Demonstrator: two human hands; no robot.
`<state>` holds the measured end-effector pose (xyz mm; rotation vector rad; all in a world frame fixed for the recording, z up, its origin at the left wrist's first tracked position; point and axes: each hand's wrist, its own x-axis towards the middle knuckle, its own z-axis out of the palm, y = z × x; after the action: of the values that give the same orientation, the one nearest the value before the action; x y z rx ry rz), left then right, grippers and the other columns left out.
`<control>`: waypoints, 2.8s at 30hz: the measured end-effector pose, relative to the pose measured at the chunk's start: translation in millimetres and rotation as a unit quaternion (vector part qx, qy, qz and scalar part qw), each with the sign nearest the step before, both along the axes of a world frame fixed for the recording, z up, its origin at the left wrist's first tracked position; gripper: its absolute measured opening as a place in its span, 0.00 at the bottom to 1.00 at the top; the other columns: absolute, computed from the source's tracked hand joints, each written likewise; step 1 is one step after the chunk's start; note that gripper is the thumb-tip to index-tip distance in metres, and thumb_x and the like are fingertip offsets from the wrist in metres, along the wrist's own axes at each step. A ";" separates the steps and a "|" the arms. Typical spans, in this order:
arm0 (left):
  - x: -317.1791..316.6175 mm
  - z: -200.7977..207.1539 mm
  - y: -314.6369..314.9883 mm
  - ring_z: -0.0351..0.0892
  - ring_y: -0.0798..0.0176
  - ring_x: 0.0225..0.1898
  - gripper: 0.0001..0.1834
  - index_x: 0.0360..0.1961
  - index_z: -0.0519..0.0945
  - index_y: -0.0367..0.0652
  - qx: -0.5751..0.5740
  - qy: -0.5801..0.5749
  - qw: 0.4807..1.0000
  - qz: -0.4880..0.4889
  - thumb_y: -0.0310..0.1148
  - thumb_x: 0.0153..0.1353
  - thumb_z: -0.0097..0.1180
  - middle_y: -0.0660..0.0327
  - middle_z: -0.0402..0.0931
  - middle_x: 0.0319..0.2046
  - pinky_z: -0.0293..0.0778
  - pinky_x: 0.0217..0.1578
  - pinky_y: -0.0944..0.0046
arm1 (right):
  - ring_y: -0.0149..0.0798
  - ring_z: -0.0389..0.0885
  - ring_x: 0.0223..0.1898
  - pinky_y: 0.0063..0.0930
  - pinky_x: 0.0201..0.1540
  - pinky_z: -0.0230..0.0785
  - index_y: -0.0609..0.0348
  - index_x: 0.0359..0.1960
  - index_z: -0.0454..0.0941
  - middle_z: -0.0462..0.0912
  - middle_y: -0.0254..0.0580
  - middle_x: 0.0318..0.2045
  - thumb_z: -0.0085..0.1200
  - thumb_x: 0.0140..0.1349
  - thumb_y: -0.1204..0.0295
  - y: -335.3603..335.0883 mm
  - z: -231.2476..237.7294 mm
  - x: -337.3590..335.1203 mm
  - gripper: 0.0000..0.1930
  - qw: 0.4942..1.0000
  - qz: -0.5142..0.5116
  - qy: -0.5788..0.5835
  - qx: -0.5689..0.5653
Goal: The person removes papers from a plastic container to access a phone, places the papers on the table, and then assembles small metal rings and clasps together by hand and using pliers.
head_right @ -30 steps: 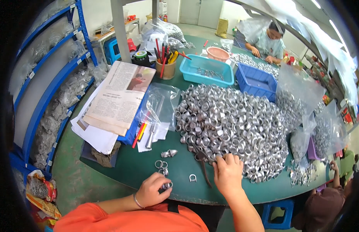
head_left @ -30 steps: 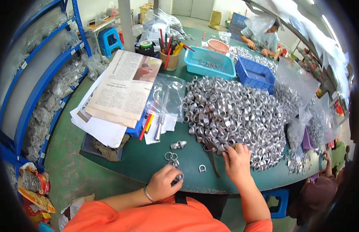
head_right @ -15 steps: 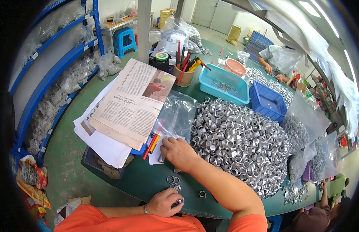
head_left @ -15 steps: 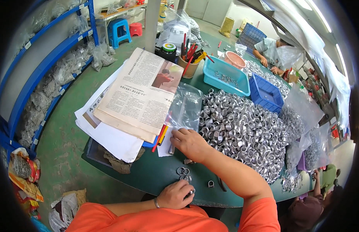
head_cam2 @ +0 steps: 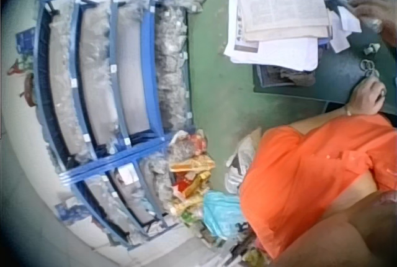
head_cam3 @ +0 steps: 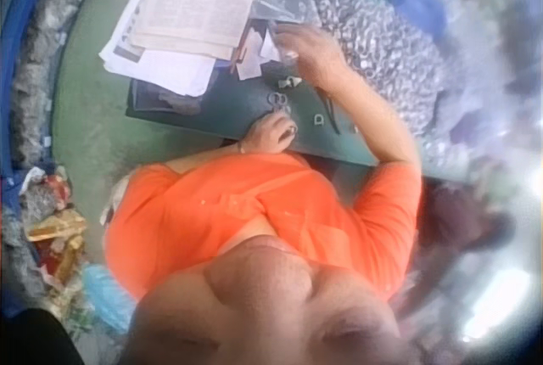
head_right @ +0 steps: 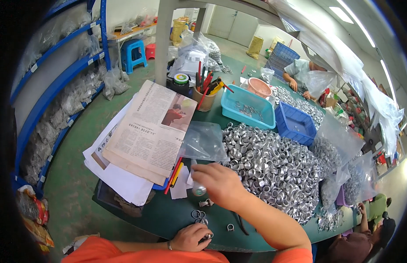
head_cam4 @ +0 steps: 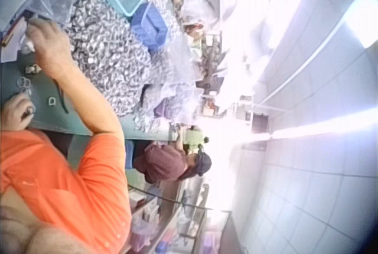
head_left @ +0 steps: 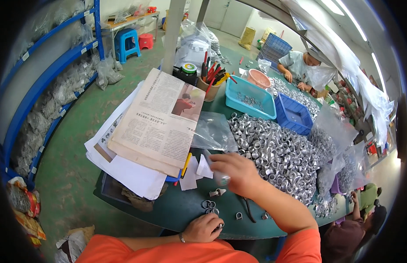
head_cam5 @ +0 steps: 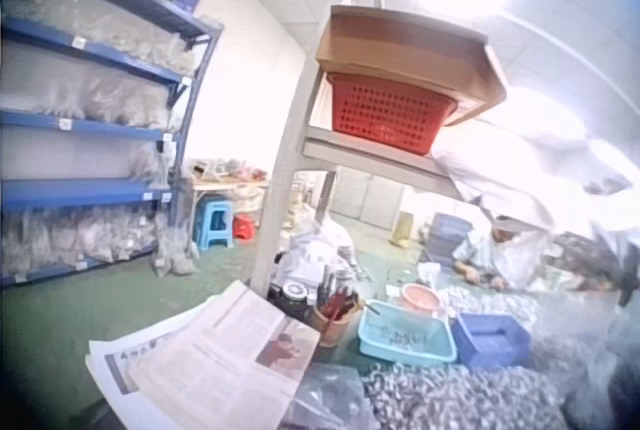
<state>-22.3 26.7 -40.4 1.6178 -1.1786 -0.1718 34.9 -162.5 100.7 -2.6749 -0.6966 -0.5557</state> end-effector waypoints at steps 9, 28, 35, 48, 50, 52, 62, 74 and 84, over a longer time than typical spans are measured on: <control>-6.3 5.7 4.5 0.78 0.52 0.36 0.15 0.37 0.78 0.38 0.004 0.007 1.000 0.015 0.28 0.47 0.66 0.54 0.78 0.34 0.75 0.38 0.60 | 0.46 0.76 0.31 0.46 0.45 0.71 0.61 0.50 0.59 0.74 0.50 0.31 0.37 0.69 0.69 -0.4 36.5 -133.7 0.13 0.795 -0.100 -0.087 0.592; -20.7 4.9 0.8 0.77 0.52 0.34 0.17 0.34 0.75 0.38 0.023 0.042 0.998 0.031 0.23 0.42 0.68 0.55 0.77 0.34 0.74 0.35 0.60 | 0.48 0.74 0.24 0.35 0.26 0.70 0.63 0.60 0.64 0.74 0.46 0.28 0.57 0.51 0.82 39.5 -59.7 -231.4 0.32 0.931 -0.282 0.193 0.128; -20.0 5.6 1.0 0.78 0.55 0.31 0.18 0.33 0.76 0.38 0.006 -0.001 0.999 0.032 0.21 0.39 0.70 0.55 0.78 0.31 0.75 0.31 0.62 | 0.39 0.72 0.20 0.31 0.19 0.67 0.55 0.60 0.68 0.69 0.41 0.25 0.58 0.51 0.76 47.9 -64.1 -232.7 0.30 0.913 -0.308 0.265 0.022; -13.8 4.3 -0.3 0.77 0.55 0.30 0.18 0.33 0.76 0.37 -0.009 -0.009 1.000 0.020 0.20 0.39 0.69 0.54 0.78 0.32 0.74 0.30 0.62 | 0.39 0.71 0.19 0.29 0.20 0.67 0.61 0.60 0.66 0.70 0.43 0.25 0.59 0.51 0.81 46.0 -59.0 -228.4 0.31 0.940 -0.305 0.105 0.109; -14.1 7.1 -0.3 0.78 0.57 0.29 0.17 0.33 0.76 0.37 -0.010 -0.013 1.000 0.020 0.19 0.41 0.68 0.53 0.78 0.33 0.75 0.30 0.64 | 0.41 0.72 0.21 0.30 0.22 0.67 0.62 0.62 0.64 0.71 0.45 0.26 0.57 0.53 0.82 43.1 -64.1 -229.4 0.31 0.919 -0.339 0.166 0.115; -15.1 12.7 -0.8 0.79 0.63 0.32 0.14 0.34 0.76 0.36 0.018 0.059 0.998 0.018 0.17 0.45 0.64 0.54 0.78 0.35 0.77 0.33 0.67 | 0.42 0.72 0.22 0.31 0.23 0.68 0.63 0.62 0.63 0.71 0.45 0.26 0.56 0.54 0.82 36.7 -67.0 -226.9 0.31 0.916 -0.349 0.144 0.138; -2.6 21.1 5.5 0.82 0.62 0.38 0.06 0.38 0.74 0.30 0.034 0.511 0.859 -0.025 0.15 0.60 0.49 0.51 0.79 0.37 0.79 0.40 0.66 | 0.46 0.76 0.28 0.33 0.32 0.71 0.64 0.60 0.64 0.76 0.51 0.33 0.53 0.60 0.78 35.6 -67.1 -209.4 0.25 0.892 -0.357 0.134 0.241; 6.7 22.6 5.7 0.77 0.59 0.27 0.07 0.32 0.79 0.36 0.069 0.047 0.995 0.062 0.19 0.49 0.61 0.55 0.75 0.31 0.73 0.27 0.66 | 0.50 0.77 0.30 0.36 0.33 0.71 0.62 0.57 0.67 0.75 0.51 0.33 0.54 0.59 0.77 26.5 -55.2 -196.1 0.23 0.895 -0.335 0.175 0.235; -0.9 18.9 7.9 0.75 0.55 0.32 0.15 0.37 0.79 0.42 0.088 -0.053 0.994 0.031 0.30 0.46 0.66 0.59 0.71 0.32 0.74 0.33 0.60 | 0.39 0.73 0.37 0.41 0.50 0.63 0.53 0.34 0.75 0.71 0.36 0.29 0.52 0.48 0.71 20.3 -18.7 -55.8 0.09 0.988 -0.042 -0.006 -0.146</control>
<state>-23.2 34.6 -21.5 1.8343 -1.2201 -0.1560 -20.9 -142.2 81.9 -2.9857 -0.7216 -0.5280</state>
